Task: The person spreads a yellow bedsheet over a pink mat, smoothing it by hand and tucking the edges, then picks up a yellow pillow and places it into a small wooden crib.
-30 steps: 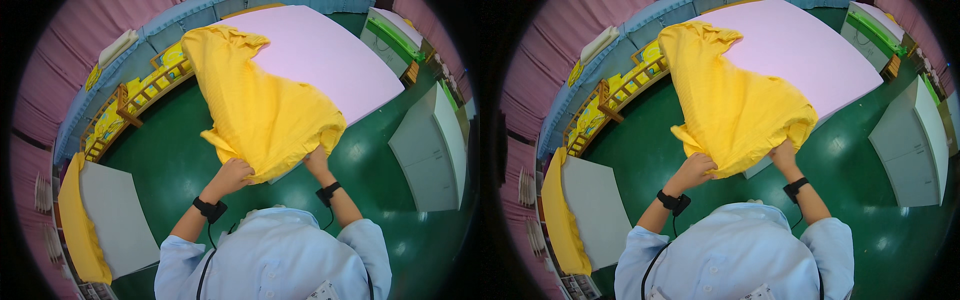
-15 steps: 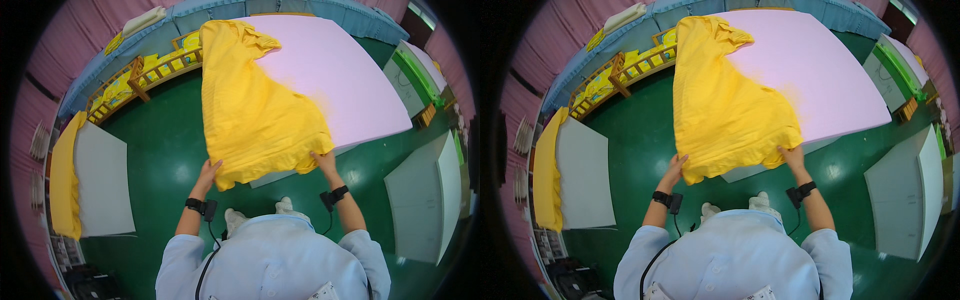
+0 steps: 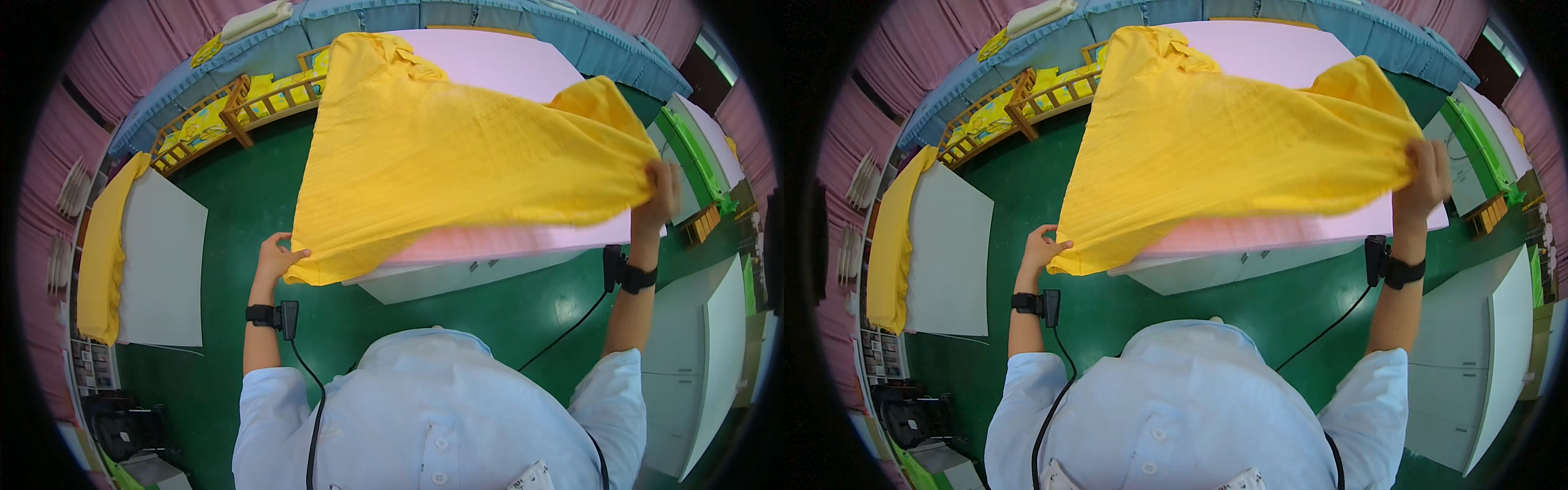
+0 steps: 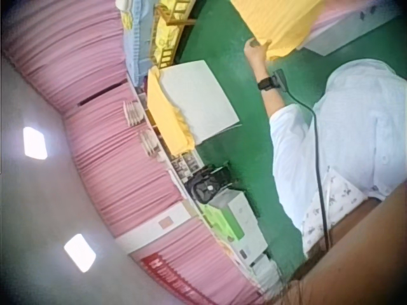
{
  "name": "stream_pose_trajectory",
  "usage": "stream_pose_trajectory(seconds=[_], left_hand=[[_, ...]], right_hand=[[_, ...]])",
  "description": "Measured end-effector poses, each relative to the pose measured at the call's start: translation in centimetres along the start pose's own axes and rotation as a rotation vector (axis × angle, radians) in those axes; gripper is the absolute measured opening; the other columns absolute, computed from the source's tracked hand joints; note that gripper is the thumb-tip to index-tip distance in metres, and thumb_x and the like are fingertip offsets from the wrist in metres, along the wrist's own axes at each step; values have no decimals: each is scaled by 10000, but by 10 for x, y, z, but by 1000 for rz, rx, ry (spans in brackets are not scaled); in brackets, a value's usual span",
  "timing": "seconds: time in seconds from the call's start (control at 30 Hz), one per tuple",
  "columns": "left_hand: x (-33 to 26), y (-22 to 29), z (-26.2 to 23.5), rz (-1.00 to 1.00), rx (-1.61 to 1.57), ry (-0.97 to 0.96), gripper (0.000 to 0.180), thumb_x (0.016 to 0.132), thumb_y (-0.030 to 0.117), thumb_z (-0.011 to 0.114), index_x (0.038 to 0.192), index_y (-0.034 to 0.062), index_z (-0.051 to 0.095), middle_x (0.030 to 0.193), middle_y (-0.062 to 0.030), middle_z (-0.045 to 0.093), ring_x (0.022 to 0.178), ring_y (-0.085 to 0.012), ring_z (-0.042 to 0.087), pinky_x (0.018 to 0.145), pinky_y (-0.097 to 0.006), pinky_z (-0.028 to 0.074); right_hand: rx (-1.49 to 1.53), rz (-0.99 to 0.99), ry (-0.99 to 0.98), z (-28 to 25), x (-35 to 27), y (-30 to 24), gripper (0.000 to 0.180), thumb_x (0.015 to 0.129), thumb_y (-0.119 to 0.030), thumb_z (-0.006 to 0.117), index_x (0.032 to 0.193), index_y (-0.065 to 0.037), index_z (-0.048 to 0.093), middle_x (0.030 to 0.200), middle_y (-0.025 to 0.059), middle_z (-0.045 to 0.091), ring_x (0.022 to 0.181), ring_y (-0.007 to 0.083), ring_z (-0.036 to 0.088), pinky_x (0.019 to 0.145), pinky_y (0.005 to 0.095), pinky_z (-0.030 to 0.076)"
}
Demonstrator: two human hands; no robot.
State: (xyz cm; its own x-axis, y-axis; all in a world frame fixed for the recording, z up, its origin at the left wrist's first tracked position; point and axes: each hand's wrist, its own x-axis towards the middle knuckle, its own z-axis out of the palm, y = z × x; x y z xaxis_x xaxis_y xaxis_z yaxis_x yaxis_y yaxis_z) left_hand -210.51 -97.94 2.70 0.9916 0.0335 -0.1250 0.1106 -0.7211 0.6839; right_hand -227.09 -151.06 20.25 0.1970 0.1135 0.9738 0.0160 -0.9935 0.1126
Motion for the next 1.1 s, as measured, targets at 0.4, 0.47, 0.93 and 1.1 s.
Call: stream_pose_trajectory(seconds=[0.4, 0.47, 0.93, 1.1], left_hand=[[13, -54, -14, 230, -275, 88, 224, 662, -21, 705, 877, 11, 655, 637, 34, 491, 560, -45, 431, 507, -190, 367], [9, -58, 0, 220, -239, -68, 208, 670, -22, 695, 872, 8, 654, 617, 35, 487, 545, -42, 435, 489, -190, 364], [-43, 29, 119, 341, 403, 318, 245, 720, 108, 621, 956, 48, 590, 1056, -168, 492, 1008, -314, 455, 852, -402, 386], [-65, 119, 207, 441, 194, 81, 229, 728, 104, 624, 944, 34, 590, 1033, -147, 510, 980, -318, 473, 835, -386, 399]], right_hand=[[421, 409, -1467, -17, -232, -33, 277, 546, 32, 602, 809, -50, 578, 865, 94, 588, 919, 283, 545, 823, 375, 417], [433, 472, -1428, -25, -228, -25, 326, 558, -13, 647, 874, -49, 577, 905, 105, 583, 931, 289, 537, 830, 367, 420], [40, 926, -937, 71, -244, 126, 560, 774, -378, 609, 1138, 20, 459, 1111, 266, 460, 1048, 383, 458, 886, 412, 396], [33, 1122, -880, 107, -274, 152, 671, 724, -396, 657, 1209, -3, 413, 1145, 270, 484, 1044, 378, 496, 865, 408, 435]])
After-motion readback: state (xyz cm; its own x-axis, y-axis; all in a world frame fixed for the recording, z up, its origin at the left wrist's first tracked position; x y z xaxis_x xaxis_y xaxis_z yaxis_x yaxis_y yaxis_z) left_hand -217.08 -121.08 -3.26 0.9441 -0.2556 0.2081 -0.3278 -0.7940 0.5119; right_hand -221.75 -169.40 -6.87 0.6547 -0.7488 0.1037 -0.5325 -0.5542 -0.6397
